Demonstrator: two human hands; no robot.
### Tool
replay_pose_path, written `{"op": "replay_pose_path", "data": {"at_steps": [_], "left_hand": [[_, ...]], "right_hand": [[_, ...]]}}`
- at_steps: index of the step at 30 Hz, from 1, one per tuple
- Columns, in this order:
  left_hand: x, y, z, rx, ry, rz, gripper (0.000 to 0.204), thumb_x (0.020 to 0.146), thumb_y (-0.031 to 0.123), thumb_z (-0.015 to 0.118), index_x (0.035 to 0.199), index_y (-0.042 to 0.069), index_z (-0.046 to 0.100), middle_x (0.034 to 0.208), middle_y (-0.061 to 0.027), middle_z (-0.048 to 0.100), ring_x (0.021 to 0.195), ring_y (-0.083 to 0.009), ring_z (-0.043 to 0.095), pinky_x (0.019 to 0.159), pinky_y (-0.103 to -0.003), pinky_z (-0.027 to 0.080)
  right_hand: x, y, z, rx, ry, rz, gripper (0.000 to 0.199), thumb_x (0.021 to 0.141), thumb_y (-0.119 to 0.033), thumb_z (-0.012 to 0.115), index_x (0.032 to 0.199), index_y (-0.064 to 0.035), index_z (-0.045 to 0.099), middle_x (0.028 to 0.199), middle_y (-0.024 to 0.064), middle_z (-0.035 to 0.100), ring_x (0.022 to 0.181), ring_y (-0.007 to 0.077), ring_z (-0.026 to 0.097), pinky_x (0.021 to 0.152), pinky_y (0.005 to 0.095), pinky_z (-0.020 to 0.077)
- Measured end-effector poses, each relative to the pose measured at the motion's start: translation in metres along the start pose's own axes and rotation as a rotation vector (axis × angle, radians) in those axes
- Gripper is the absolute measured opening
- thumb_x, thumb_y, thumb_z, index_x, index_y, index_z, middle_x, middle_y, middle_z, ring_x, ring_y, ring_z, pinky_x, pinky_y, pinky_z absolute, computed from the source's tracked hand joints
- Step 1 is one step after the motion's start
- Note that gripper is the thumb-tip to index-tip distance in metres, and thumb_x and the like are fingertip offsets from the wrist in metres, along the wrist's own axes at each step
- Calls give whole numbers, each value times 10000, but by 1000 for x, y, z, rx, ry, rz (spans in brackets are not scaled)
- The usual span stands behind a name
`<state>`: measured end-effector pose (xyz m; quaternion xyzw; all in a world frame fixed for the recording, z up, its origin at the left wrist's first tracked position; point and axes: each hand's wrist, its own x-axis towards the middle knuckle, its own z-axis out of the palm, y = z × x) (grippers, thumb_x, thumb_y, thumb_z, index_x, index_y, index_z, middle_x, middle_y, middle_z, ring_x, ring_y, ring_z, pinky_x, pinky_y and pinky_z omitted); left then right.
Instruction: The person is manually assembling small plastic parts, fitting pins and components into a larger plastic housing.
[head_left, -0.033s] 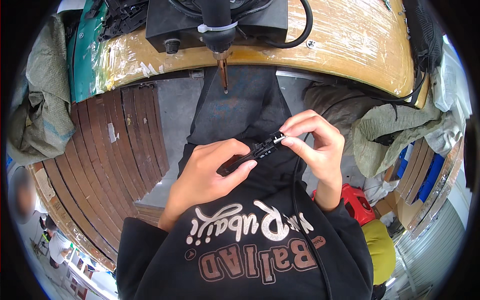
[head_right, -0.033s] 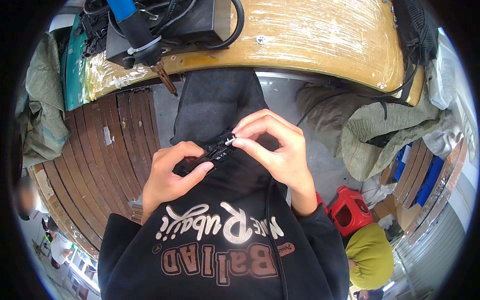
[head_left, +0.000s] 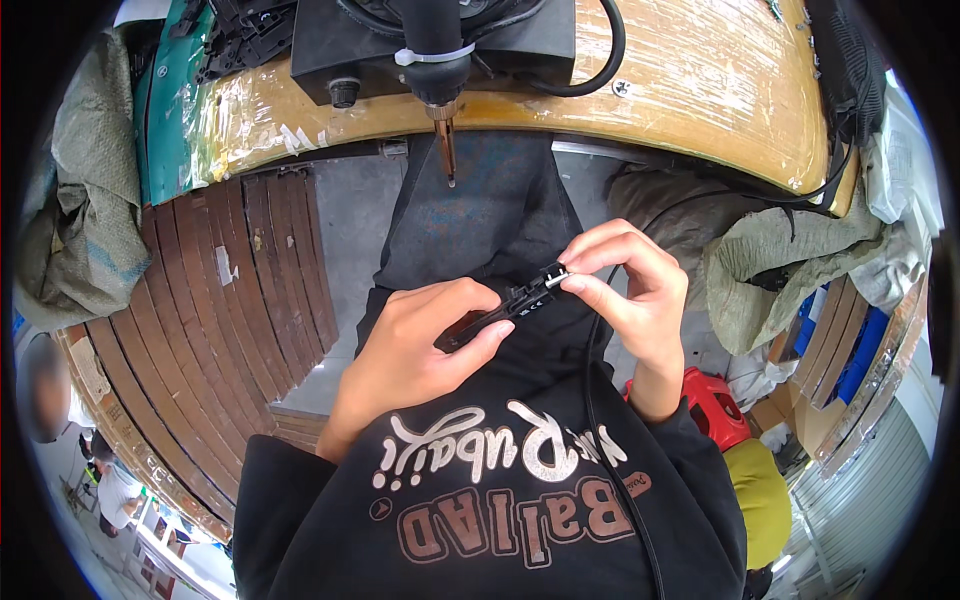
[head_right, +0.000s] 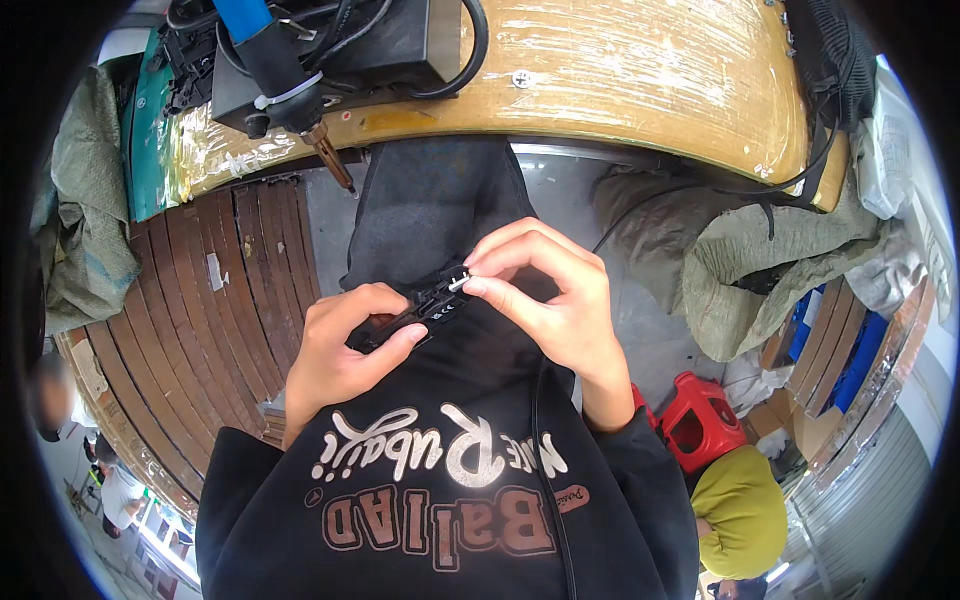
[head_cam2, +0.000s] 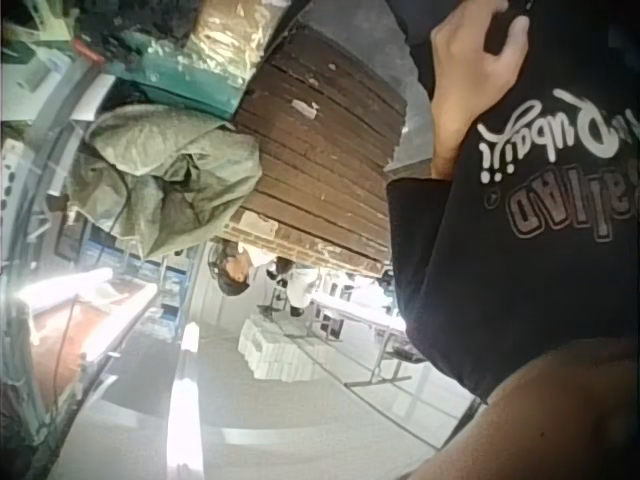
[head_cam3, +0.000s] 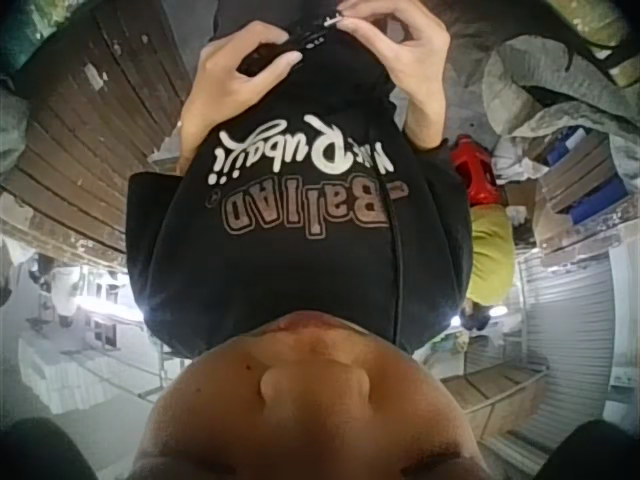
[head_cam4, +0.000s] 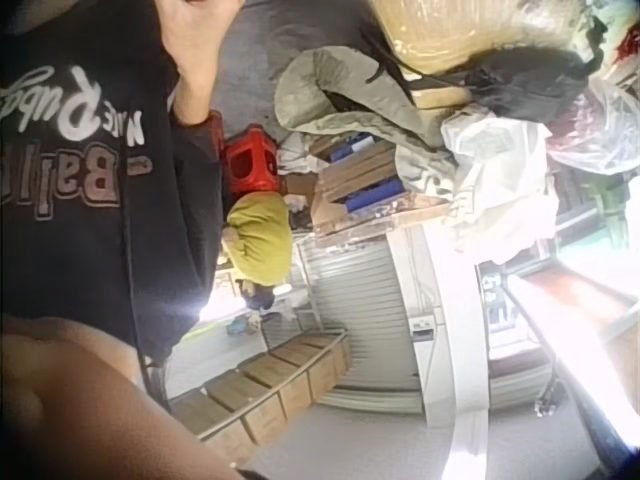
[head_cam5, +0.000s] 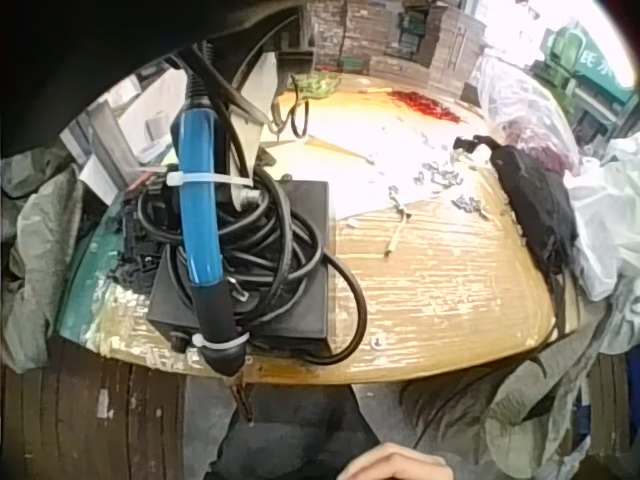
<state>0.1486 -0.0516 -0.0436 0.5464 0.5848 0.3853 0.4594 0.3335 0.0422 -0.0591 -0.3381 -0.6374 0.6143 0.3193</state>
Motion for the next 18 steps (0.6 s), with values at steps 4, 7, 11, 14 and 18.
{"op": "replay_pose_path", "data": {"at_steps": [4,7,11,14,18], "left_hand": [[1,0,0,36,-1,20,171,683,35,677,788,-2,547,666,-95,563,543,-217,552,493,-275,426],[2,0,0,74,19,74,169,671,28,678,777,-9,551,670,-101,565,554,-238,557,500,-290,438],[3,-2,0,145,35,179,162,659,22,675,764,-9,556,671,-95,565,562,-242,561,497,-299,448],[3,-4,-1,199,7,211,153,660,22,668,764,-4,559,671,-89,562,567,-235,565,485,-294,445],[6,-3,-1,206,1,241,144,661,22,662,762,1,561,670,-84,558,568,-228,564,483,-292,445]], "right_hand": [[1,-2,0,-65,-10,-12,99,682,19,675,746,19,599,809,104,609,703,134,587,619,229,463],[0,-4,0,-91,-16,19,98,681,17,672,738,16,593,803,101,609,715,141,589,638,237,463],[0,-5,1,-110,-10,53,98,684,12,668,729,13,580,797,102,608,731,155,592,661,247,460],[0,-6,3,-130,-3,50,98,687,17,661,730,16,573,795,104,607,736,161,592,664,251,459],[-2,-9,6,-147,26,14,100,686,24,656,731,17,567,782,107,606,723,173,595,650,253,459]]}}
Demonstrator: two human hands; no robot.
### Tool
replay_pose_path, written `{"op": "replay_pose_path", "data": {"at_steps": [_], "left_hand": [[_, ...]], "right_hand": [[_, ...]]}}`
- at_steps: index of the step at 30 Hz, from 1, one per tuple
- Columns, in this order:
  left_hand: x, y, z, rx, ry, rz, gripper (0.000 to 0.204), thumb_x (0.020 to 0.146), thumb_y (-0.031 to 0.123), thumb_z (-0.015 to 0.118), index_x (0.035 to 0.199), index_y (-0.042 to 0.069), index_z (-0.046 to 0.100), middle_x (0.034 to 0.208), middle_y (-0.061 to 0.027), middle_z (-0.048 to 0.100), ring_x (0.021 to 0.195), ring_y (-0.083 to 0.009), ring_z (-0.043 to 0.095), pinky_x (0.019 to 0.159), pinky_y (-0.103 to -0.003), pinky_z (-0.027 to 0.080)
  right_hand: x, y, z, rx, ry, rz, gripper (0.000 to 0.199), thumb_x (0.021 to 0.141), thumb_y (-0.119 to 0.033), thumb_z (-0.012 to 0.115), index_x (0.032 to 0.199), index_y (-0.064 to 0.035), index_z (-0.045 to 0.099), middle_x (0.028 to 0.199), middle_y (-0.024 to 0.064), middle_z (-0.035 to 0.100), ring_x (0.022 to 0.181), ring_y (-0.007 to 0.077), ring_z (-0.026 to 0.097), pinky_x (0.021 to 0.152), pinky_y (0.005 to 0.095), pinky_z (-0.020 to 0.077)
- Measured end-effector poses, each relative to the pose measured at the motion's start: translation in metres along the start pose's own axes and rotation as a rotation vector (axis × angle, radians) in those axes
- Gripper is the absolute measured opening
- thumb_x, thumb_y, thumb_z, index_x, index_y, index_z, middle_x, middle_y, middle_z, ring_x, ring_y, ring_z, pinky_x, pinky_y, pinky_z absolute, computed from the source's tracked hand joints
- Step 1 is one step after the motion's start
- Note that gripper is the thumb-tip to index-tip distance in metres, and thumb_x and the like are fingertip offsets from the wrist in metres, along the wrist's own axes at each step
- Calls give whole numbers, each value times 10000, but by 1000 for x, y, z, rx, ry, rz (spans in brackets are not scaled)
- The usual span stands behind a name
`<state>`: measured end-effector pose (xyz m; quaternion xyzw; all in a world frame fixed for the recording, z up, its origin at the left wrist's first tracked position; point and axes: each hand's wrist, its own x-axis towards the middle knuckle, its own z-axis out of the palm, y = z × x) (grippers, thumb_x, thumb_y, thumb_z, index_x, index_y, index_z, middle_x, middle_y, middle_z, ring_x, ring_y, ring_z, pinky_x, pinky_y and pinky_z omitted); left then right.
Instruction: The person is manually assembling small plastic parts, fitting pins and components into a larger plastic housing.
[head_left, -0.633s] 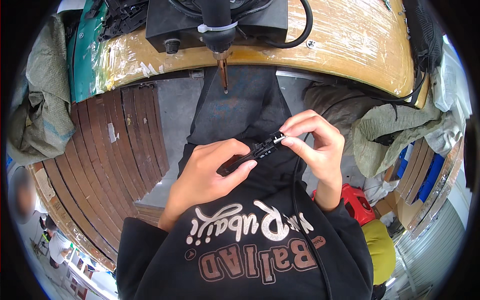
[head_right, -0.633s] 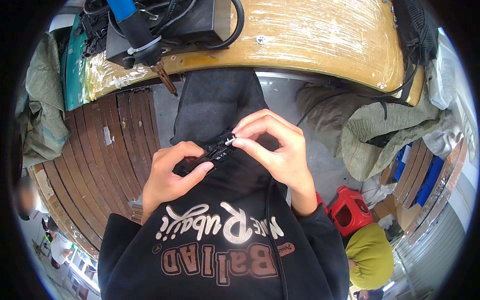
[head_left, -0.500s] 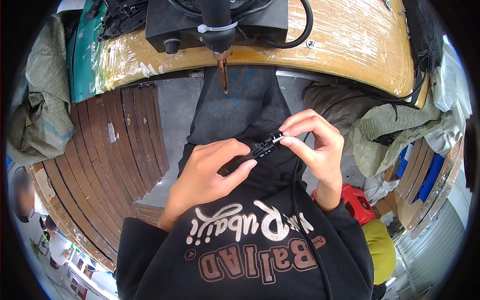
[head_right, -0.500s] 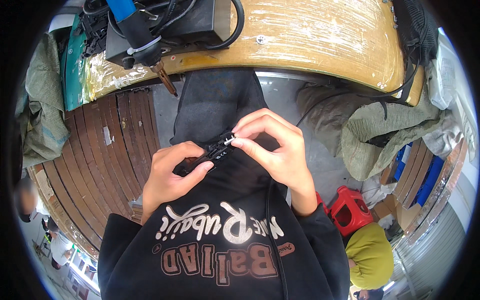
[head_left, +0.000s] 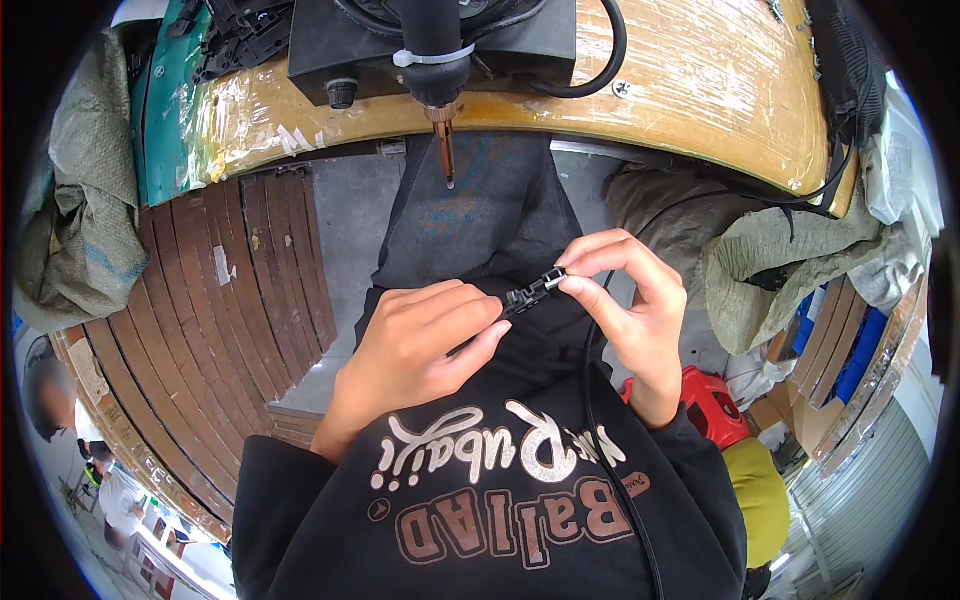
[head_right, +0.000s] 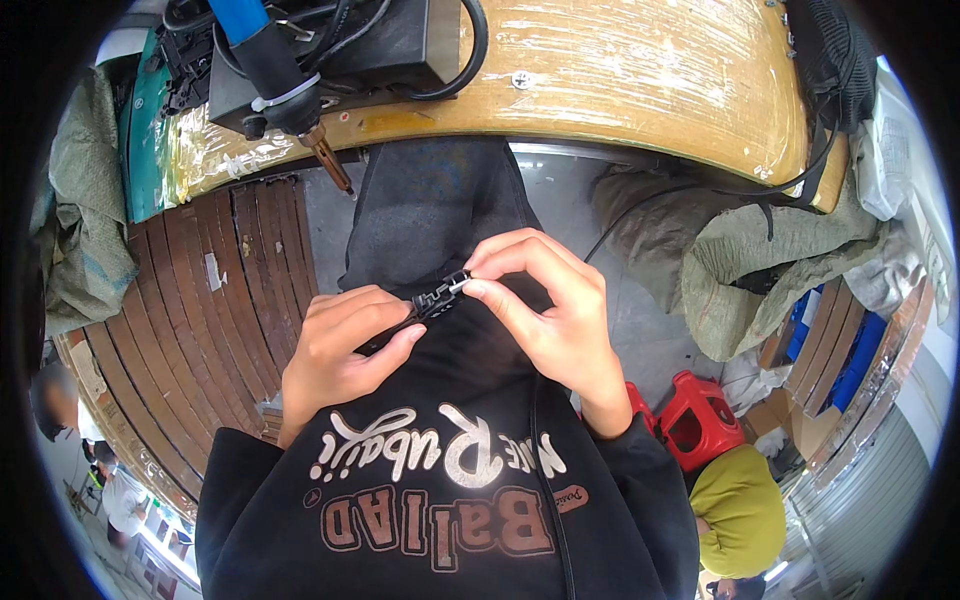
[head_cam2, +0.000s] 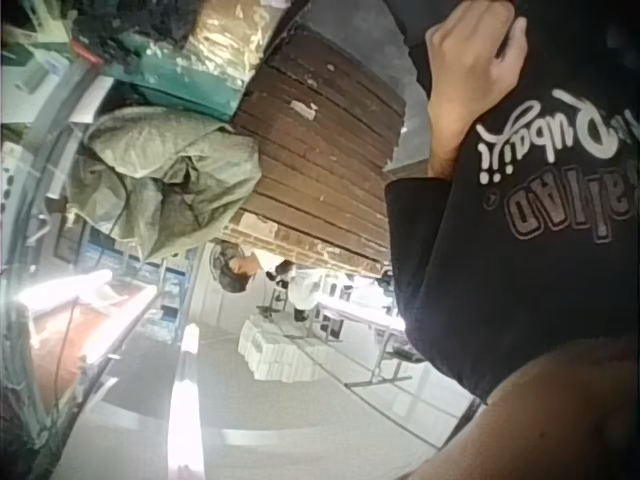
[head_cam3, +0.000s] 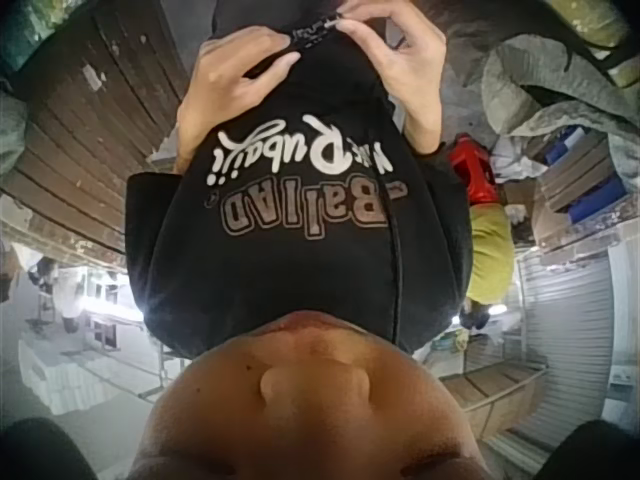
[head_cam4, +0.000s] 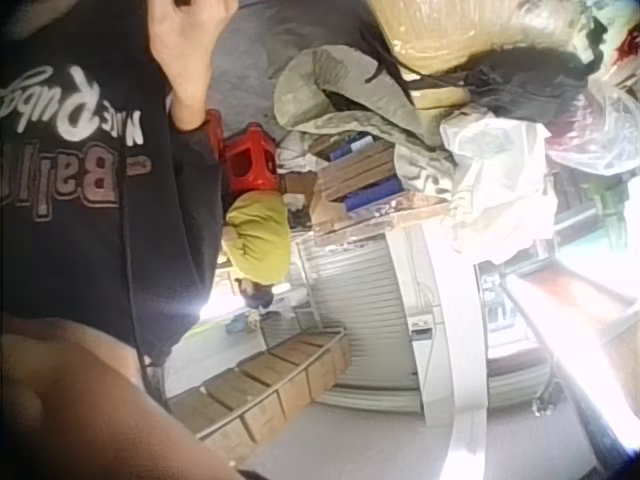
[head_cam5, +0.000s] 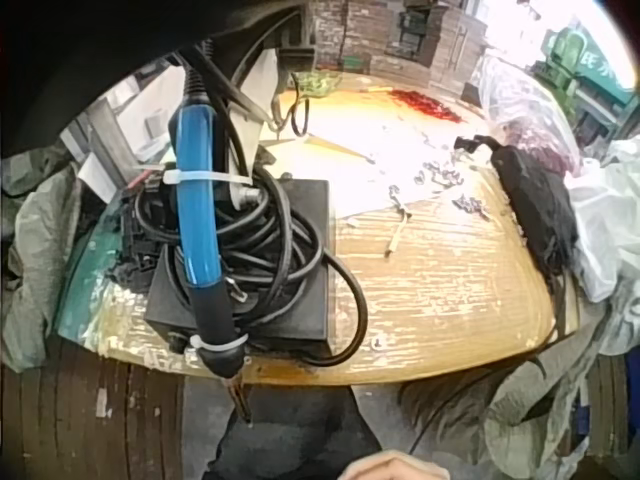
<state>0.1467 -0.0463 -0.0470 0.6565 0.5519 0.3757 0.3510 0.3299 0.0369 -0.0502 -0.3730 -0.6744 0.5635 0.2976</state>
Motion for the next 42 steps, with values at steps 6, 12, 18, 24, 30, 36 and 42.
{"op": "replay_pose_path", "data": {"at_steps": [6,12,18,24,30,36,42], "left_hand": [[-1,-1,0,-33,-27,43,140,663,21,656,761,0,559,674,-81,557,565,-225,557,485,-297,448],[-3,-4,1,4,-24,24,137,669,18,652,769,1,559,668,-82,552,554,-239,549,485,-294,445],[-10,-36,0,-1128,-233,-461,267,897,253,458,988,10,522,932,-72,538,825,-134,518,703,-267,447],[-9,-48,24,-1628,-546,-594,590,790,381,602,1079,-84,381,683,-116,518,398,-149,494,341,-236,420],[-14,-51,29,-2102,-302,-702,416,710,61,526,1044,-111,348,421,-89,398,247,-158,372,234,-237,313],[4,-31,11,-1171,81,-775,429,695,120,610,1074,8,443,880,-51,525,704,-89,536,629,-197,426],[6,-26,6,-867,344,-558,321,734,49,605,1014,21,450,858,-25,538,756,-71,522,670,-210,427]], "right_hand": [[-5,-1,0,-68,55,-28,100,684,34,649,722,19,558,753,117,605,693,192,599,616,261,459],[1,0,2,-89,-24,52,116,693,25,630,794,8,576,785,107,593,685,210,587,602,271,454],[7,6,-4,-157,-144,-202,109,717,-20,620,821,-7,591,790,101,594,714,238,579,668,317,450],[14,18,9,3,-231,-265,90,722,-15,609,807,-1,584,814,113,621,780,237,600,839,433,413],[17,29,23,80,-182,-222,91,745,-18,601,836,-15,601,860,86,610,785,212,590,784,336,437],[10,37,45,247,76,71,144,794,-31,585,930,3,553,811,86,588,708,145,585,654,245,461],[5,14,41,890,-417,651,177,846,-100,556,921,-25,414,637,83,565,510,126,561,446,214,440]]}}
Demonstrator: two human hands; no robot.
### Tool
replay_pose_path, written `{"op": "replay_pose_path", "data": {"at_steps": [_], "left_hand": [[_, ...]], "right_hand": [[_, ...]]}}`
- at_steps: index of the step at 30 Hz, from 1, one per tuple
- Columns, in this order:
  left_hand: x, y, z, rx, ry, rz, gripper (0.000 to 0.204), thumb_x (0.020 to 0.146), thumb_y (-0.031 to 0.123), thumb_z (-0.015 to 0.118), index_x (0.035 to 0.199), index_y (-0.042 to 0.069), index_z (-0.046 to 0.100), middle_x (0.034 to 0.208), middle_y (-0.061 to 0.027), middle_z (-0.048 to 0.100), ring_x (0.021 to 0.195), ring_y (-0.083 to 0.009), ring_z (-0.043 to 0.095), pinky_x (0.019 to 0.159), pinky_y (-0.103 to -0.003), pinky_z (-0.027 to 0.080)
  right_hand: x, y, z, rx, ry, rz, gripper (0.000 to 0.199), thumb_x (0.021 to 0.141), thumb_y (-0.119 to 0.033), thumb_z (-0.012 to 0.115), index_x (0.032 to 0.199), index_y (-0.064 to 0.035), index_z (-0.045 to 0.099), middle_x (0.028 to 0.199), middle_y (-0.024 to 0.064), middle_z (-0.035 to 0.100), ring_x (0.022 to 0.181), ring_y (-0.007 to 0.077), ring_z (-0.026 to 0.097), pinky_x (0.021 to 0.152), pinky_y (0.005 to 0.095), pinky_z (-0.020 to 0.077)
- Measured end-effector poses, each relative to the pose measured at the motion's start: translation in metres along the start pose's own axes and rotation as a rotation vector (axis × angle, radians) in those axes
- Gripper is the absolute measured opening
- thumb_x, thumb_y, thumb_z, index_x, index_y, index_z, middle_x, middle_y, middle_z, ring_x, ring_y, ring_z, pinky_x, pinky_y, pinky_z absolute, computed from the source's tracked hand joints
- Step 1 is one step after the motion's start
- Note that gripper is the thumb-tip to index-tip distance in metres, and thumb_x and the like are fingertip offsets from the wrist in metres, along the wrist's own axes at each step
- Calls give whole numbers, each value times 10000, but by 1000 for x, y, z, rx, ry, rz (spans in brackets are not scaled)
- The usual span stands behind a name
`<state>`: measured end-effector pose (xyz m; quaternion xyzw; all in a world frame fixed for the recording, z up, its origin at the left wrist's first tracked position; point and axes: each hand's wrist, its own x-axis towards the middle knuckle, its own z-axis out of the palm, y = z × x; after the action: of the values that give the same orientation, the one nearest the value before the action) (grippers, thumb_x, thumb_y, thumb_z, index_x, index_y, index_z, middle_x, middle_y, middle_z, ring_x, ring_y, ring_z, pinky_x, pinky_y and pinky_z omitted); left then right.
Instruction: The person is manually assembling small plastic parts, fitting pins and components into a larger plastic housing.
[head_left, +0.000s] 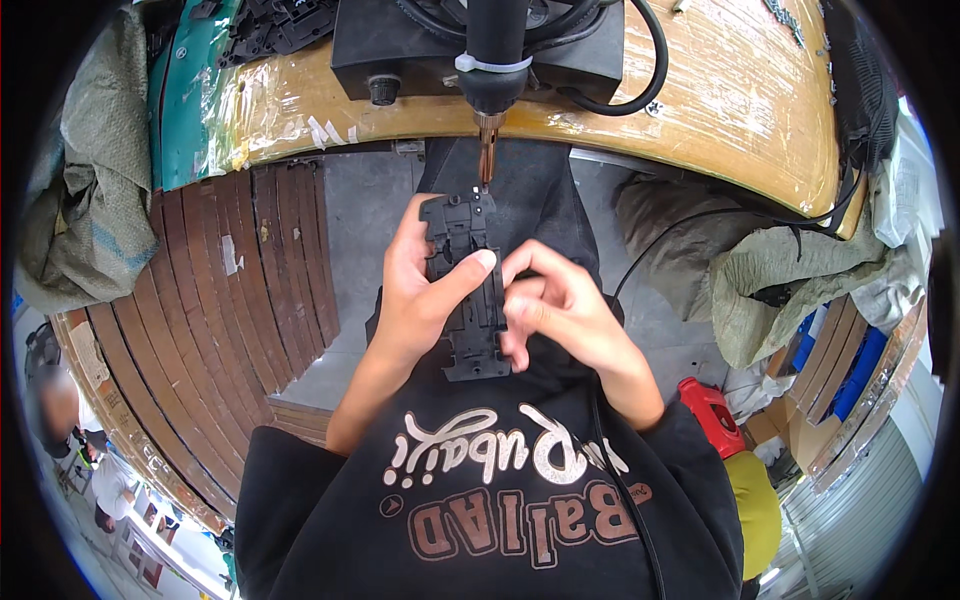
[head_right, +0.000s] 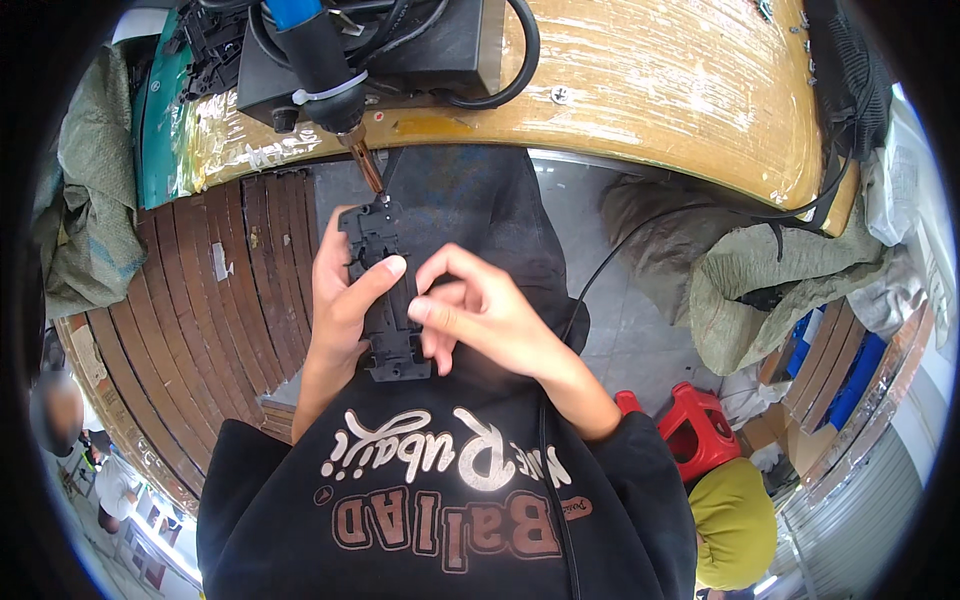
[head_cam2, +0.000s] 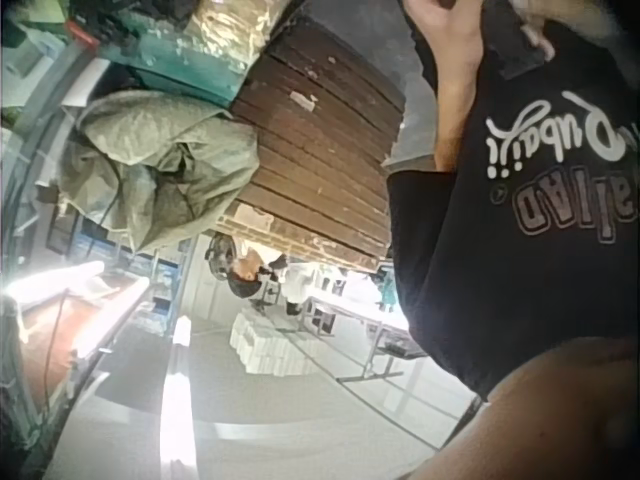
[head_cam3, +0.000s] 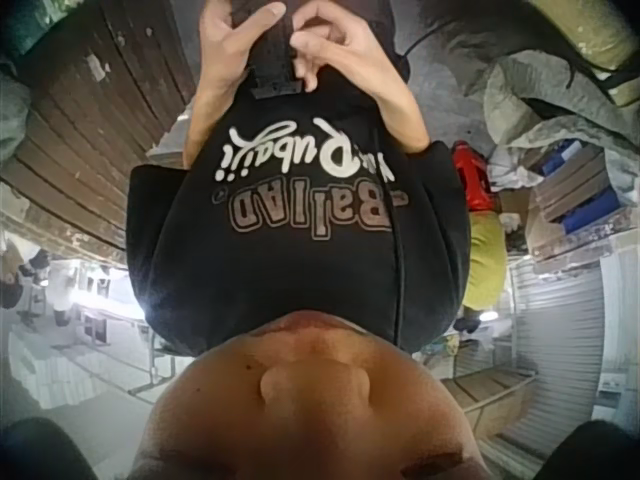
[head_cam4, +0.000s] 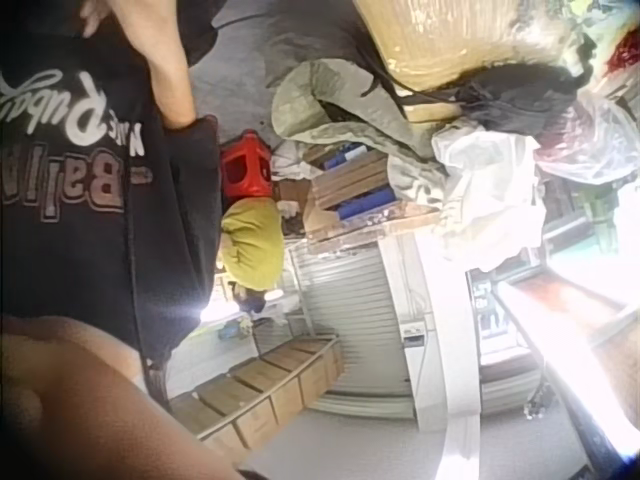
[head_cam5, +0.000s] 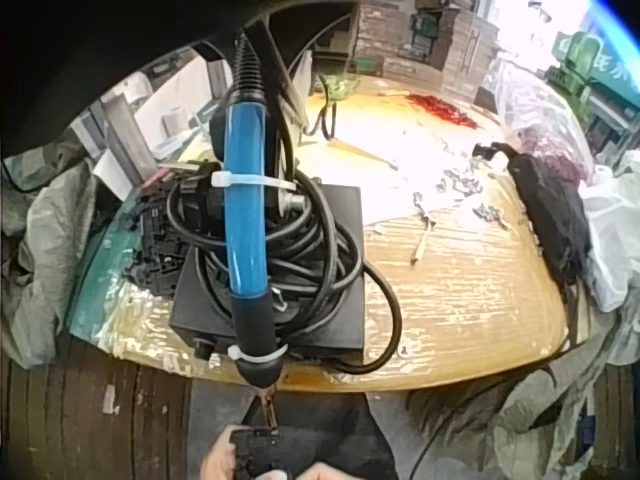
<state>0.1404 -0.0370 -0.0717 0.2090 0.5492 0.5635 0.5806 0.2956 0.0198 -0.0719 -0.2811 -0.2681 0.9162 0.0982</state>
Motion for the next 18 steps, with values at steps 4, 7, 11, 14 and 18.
{"op": "replay_pose_path", "data": {"at_steps": [4,7,11,14,18], "left_hand": [[0,6,2,23,4,-12,320,738,60,610,1012,18,448,845,-21,538,745,-63,522,647,-202,433],[-1,7,4,43,19,7,323,739,59,611,1016,17,450,848,-21,537,752,-66,522,658,-208,435],[1,12,5,61,-3,13,325,740,57,609,1021,17,451,857,-23,536,751,-67,522,660,-211,435],[0,13,7,60,0,50,327,737,56,610,1020,15,451,867,-24,536,753,-69,523,664,-213,435],[1,13,6,46,0,55,324,734,54,611,1012,11,451,873,-28,537,764,-71,524,667,-215,437]], "right_hand": [[0,-1,10,-47,10,2,236,818,-51,583,906,-41,364,596,81,554,449,121,542,424,205,428],[-1,-6,13,-38,30,12,258,801,-19,594,899,-42,356,582,79,550,437,117,536,417,200,420],[-2,-10,15,-39,38,-4,257,800,-17,595,898,-41,358,581,78,549,432,112,530,416,196,416],[-4,-12,17,-47,43,-5,258,800,-18,597,899,-39,360,583,77,548,434,107,526,416,193,415],[-4,-12,19,-58,48,-4,259,799,-16,598,901,-39,361,587,74,547,438,103,524,417,193,414]]}}
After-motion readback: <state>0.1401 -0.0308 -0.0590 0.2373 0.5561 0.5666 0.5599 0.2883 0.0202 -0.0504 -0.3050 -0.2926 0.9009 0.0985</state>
